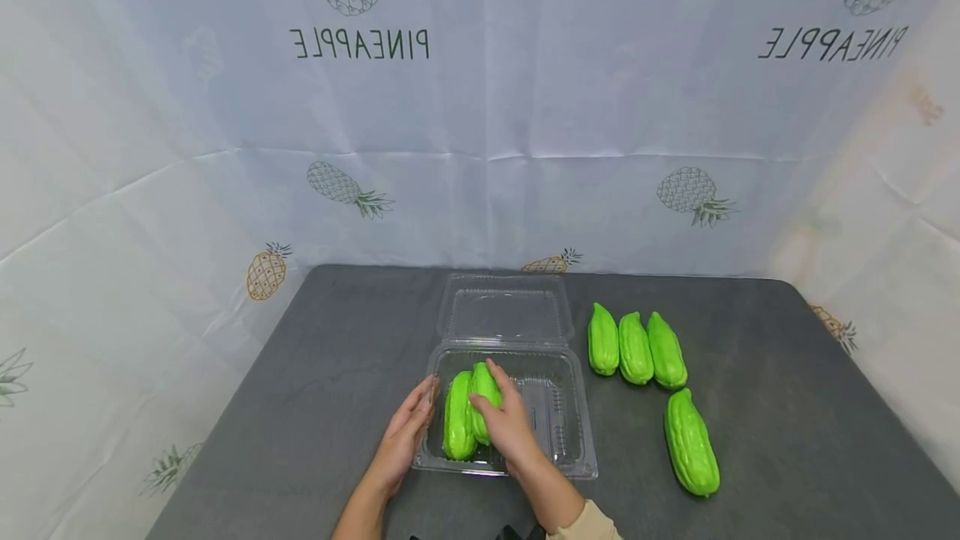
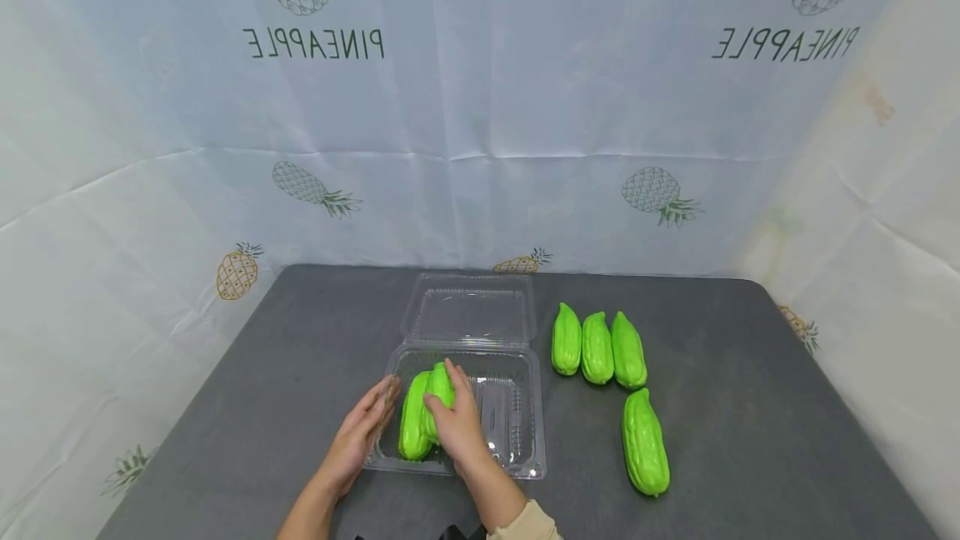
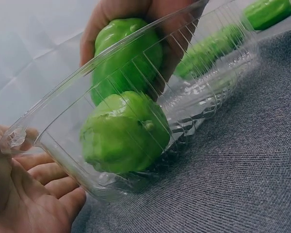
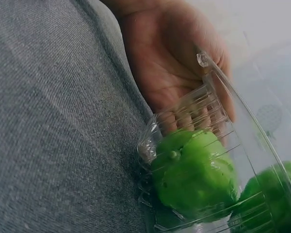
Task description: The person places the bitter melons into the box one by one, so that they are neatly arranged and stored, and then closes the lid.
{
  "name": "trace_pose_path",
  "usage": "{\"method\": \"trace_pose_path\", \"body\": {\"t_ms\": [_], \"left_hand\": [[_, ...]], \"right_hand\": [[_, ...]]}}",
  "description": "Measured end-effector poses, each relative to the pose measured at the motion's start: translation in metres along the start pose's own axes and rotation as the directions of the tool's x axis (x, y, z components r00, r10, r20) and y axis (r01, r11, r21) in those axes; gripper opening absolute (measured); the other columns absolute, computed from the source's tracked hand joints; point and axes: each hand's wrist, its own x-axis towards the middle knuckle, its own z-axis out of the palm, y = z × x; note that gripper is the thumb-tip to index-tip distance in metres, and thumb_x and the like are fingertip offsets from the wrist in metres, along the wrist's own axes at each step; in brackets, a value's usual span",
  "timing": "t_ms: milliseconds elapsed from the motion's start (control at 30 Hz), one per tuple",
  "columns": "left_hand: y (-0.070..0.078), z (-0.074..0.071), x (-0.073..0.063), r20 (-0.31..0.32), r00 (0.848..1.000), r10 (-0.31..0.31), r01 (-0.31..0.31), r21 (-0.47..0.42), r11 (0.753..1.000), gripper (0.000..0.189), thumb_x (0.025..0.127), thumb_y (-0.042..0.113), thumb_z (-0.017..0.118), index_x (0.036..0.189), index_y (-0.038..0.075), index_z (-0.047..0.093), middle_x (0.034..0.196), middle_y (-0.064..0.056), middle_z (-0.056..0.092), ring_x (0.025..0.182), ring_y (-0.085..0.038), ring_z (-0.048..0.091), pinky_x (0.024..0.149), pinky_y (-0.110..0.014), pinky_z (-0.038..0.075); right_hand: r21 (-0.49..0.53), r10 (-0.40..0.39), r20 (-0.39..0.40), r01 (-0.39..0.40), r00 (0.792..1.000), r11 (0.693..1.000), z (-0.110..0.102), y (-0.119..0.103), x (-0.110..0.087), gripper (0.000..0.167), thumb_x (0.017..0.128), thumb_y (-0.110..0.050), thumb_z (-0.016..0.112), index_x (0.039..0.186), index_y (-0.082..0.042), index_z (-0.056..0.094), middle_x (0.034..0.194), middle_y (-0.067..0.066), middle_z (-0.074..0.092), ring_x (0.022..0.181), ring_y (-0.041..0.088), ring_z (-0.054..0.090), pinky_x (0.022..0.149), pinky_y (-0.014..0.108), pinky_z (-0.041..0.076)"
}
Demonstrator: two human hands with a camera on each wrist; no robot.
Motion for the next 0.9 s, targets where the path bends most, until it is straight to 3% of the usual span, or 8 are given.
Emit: {"method": "trace_pose_path", "body": {"t_ms": [133, 333, 500, 633, 733, 800, 900], "left_hand": [[0.0006, 0.0000, -0.0002, 0.004, 1.000, 0.004, -0.004, -0.001, 1.000, 0.058, 0.102, 0.031, 0.033, 0.147, -0.002, 0.015, 0.154, -0.021, 0.015, 0.143, -0.033, 0.010, 0.096, 0.000, 0.026], [0.0006, -0.0003, 0.0003, 0.010, 1.000, -0.003, 0.004, -0.003, 1.000, 0.059, 0.102, 0.032, 0.033, 0.147, -0.001, 0.014, 0.155, -0.020, 0.013, 0.143, -0.032, 0.009, 0.096, 0.000, 0.026], [-0.0001, 0.0002, 0.0004, 0.008, 1.000, -0.006, 0.006, -0.006, 1.000, 0.059, 0.102, 0.032, 0.033, 0.147, -0.001, 0.014, 0.155, -0.020, 0.013, 0.143, -0.031, 0.009, 0.096, 0.000, 0.026], [-0.0009, 0.0004, 0.0004, 0.006, 1.000, -0.002, 0.002, -0.008, 1.000, 0.059, 0.102, 0.032, 0.033, 0.147, -0.001, 0.015, 0.155, -0.021, 0.014, 0.143, -0.031, 0.009, 0.096, 0.000, 0.026], [-0.0012, 0.0003, 0.0004, 0.002, 1.000, -0.002, 0.002, -0.002, 1.000, 0.059, 0.102, 0.033, 0.033, 0.147, -0.001, 0.015, 0.155, -0.020, 0.014, 0.143, -0.032, 0.009, 0.096, 0.000, 0.025], [-0.0013, 0.0002, 0.0004, 0.002, 1.000, -0.005, 0.005, 0.007, 1.000, 0.060, 0.102, 0.034, 0.033, 0.148, 0.000, 0.015, 0.155, -0.020, 0.014, 0.143, -0.032, 0.009, 0.095, 0.001, 0.025], [-0.0011, -0.0003, 0.0000, 0.000, 1.000, -0.003, 0.002, 0.010, 1.000, 0.060, 0.102, 0.034, 0.033, 0.148, 0.000, 0.015, 0.155, -0.020, 0.014, 0.143, -0.032, 0.009, 0.096, 0.000, 0.026]], "right_hand": [[-0.021, 0.001, 0.050, 0.000, 0.999, 1.000, 0.0003, -0.0014, 0.0003, 0.061, 0.090, -0.010, 0.056, 0.145, -0.005, 0.029, 0.147, 0.027, 0.025, 0.128, 0.046, 0.035, 0.099, 0.057, 0.038], [0.023, 0.027, 0.144, -0.031, 0.989, 0.999, -0.0005, 0.0001, 0.0005, 0.061, 0.090, -0.013, 0.056, 0.143, -0.009, 0.026, 0.128, 0.026, 0.042, 0.104, 0.030, 0.054, 0.078, 0.039, 0.050], [0.085, 0.078, 0.183, -0.094, 0.980, 0.992, -0.0027, 0.0026, 0.0014, 0.061, 0.091, -0.015, 0.055, 0.142, -0.010, 0.021, 0.123, 0.027, 0.042, 0.099, 0.025, 0.055, 0.072, 0.034, 0.050], [0.074, 0.088, 0.186, -0.104, 0.978, 0.992, -0.0036, 0.0032, 0.0040, 0.061, 0.092, -0.015, 0.052, 0.143, -0.009, 0.019, 0.127, 0.028, 0.040, 0.104, 0.029, 0.053, 0.076, 0.036, 0.049], [0.009, 0.079, 0.186, -0.082, 0.979, 0.997, -0.0041, 0.0025, 0.0050, 0.061, 0.093, -0.015, 0.051, 0.145, -0.006, 0.019, 0.135, 0.028, 0.033, 0.114, 0.037, 0.047, 0.086, 0.045, 0.046], [-0.038, 0.068, 0.183, -0.062, 0.981, 0.997, -0.0049, 0.0019, 0.0053, 0.063, 0.093, -0.014, 0.050, 0.146, -0.003, 0.018, 0.143, 0.030, 0.025, 0.125, 0.045, 0.036, 0.097, 0.056, 0.037], [-0.110, 0.050, 0.178, -0.030, 0.983, 0.993, -0.0067, 0.0010, 0.0053, 0.066, 0.093, -0.011, 0.049, 0.146, 0.005, 0.014, 0.149, 0.033, 0.009, 0.136, 0.052, 0.012, 0.107, 0.067, 0.015]]}}
